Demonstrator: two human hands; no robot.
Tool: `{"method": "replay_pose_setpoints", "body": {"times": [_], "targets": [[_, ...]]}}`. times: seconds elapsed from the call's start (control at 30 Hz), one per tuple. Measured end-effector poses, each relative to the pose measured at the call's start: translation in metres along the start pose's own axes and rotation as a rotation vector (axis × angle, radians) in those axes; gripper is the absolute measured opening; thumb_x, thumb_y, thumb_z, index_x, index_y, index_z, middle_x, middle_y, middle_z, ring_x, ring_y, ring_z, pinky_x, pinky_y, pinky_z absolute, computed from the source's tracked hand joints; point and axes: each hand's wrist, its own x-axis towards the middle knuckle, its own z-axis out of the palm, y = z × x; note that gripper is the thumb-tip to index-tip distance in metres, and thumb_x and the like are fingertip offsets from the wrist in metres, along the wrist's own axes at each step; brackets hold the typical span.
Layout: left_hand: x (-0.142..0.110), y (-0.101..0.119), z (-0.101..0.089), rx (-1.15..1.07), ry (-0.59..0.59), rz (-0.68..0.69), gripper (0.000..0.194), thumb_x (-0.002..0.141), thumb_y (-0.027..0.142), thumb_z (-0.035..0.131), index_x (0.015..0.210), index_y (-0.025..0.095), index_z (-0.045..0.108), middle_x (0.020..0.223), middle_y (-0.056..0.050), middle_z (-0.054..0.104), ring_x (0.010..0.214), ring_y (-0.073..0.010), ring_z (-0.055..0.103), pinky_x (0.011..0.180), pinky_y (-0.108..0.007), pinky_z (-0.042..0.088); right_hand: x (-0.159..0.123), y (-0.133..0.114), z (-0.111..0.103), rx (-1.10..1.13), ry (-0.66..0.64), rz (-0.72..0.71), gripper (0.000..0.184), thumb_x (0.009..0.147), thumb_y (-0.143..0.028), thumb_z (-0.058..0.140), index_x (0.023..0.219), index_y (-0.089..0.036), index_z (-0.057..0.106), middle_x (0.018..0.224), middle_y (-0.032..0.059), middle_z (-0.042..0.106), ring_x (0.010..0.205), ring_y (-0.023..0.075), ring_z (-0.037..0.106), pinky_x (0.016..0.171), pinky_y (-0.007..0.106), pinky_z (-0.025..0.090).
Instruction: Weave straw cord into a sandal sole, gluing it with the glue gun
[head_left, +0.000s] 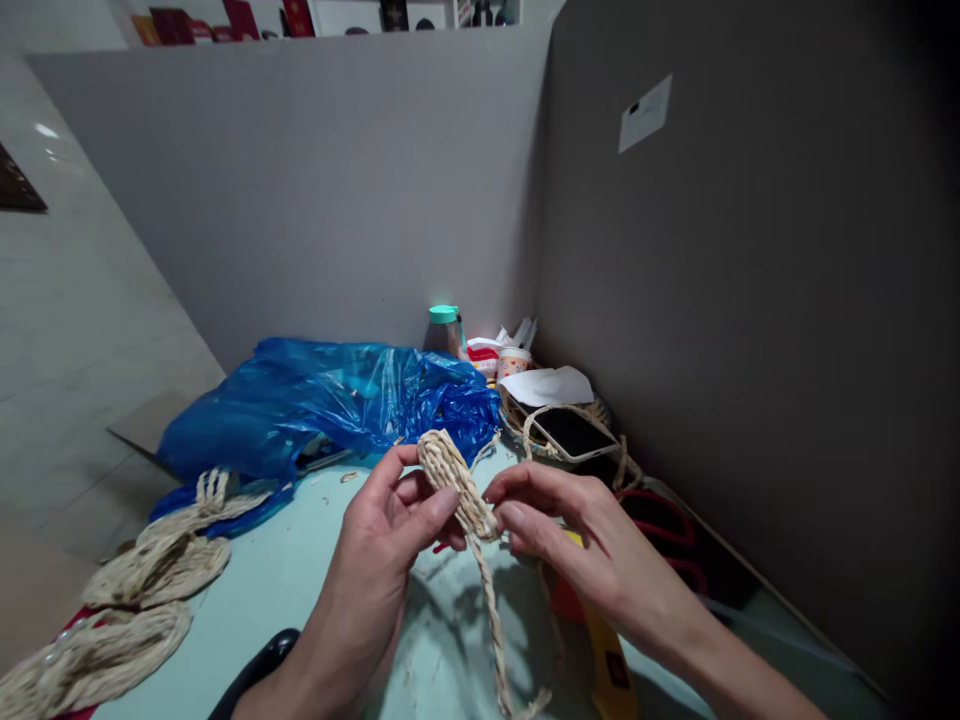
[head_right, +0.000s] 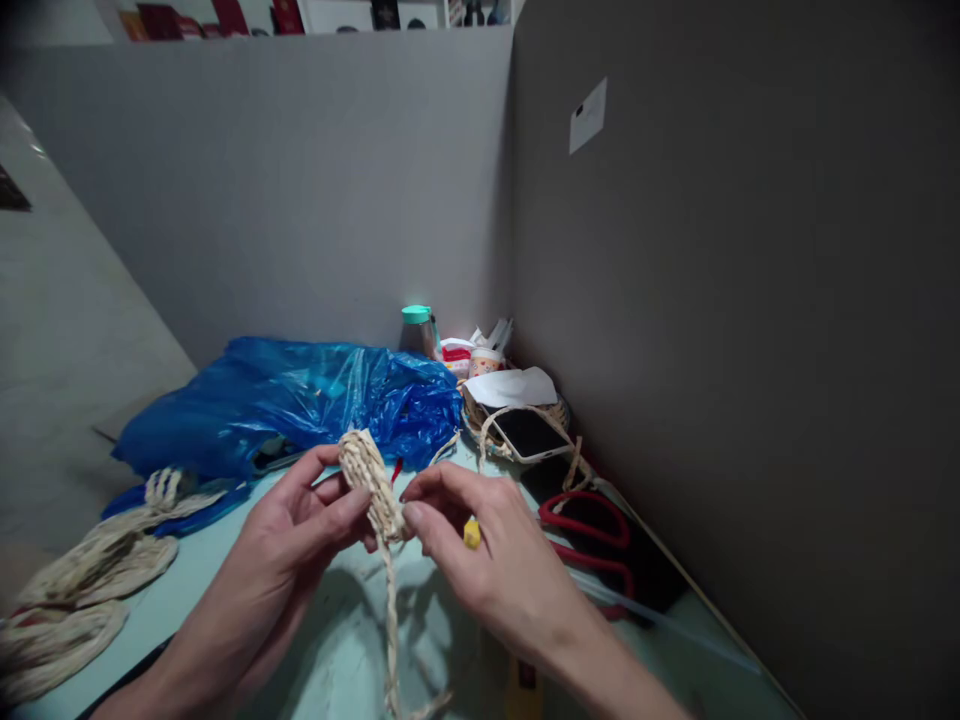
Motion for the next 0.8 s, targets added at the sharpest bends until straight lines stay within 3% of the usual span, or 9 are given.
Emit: {"method": "replay_pose_setpoints", "body": {"times": [0.27, 0.47, 0.8], "targets": [[-0.005, 0.002, 0.002, -0.032, 0.037, -0.007, 0.015, 0.083, 0.025, 0.072, 0.092, 0.019, 0.061, 0.086, -0.001, 0.068, 0.081, -0.0166, 0.063, 0.076, -0.027, 0.053, -0.001, 0.001, 0.009, -0.038, -0.051, 0.019, 0.020, 0.094, -0.034, 0.050, 0.087, -0.018, 0.061, 0.075, 0.0027, 0.066, 0.066, 0.0161, 0.059, 0.064, 0.029, 0.044], [-0.005, 0.001, 0.004, -0.050, 0.061, -0.008, 0.018, 0.081, 0.024, 0.075, 0.093, 0.021, 0.062, 0.083, 0.000, 0.069, 0.075, -0.0153, 0.062, 0.071, -0.024, 0.052, -0.002, 0.005, 0.011, -0.057, -0.029, 0.022, 0.014, 0.091, -0.028, 0.050, 0.086, -0.019, 0.059, 0.073, 0.0018, 0.065, 0.066, 0.0161, 0.059, 0.064, 0.029, 0.045], [-0.006, -0.004, -0.001, 0.127, 0.075, 0.113, 0.022, 0.079, 0.029, 0.079, 0.091, 0.021, 0.062, 0.083, 0.002, 0.067, 0.080, -0.0153, 0.060, 0.072, -0.023, 0.050, -0.002, 0.008, 0.013, -0.015, -0.036, 0.063, 0.006, 0.091, -0.025, 0.050, 0.093, -0.021, 0.055, 0.072, -0.0012, 0.065, 0.065, 0.0149, 0.056, 0.064, 0.028, 0.044]]}}
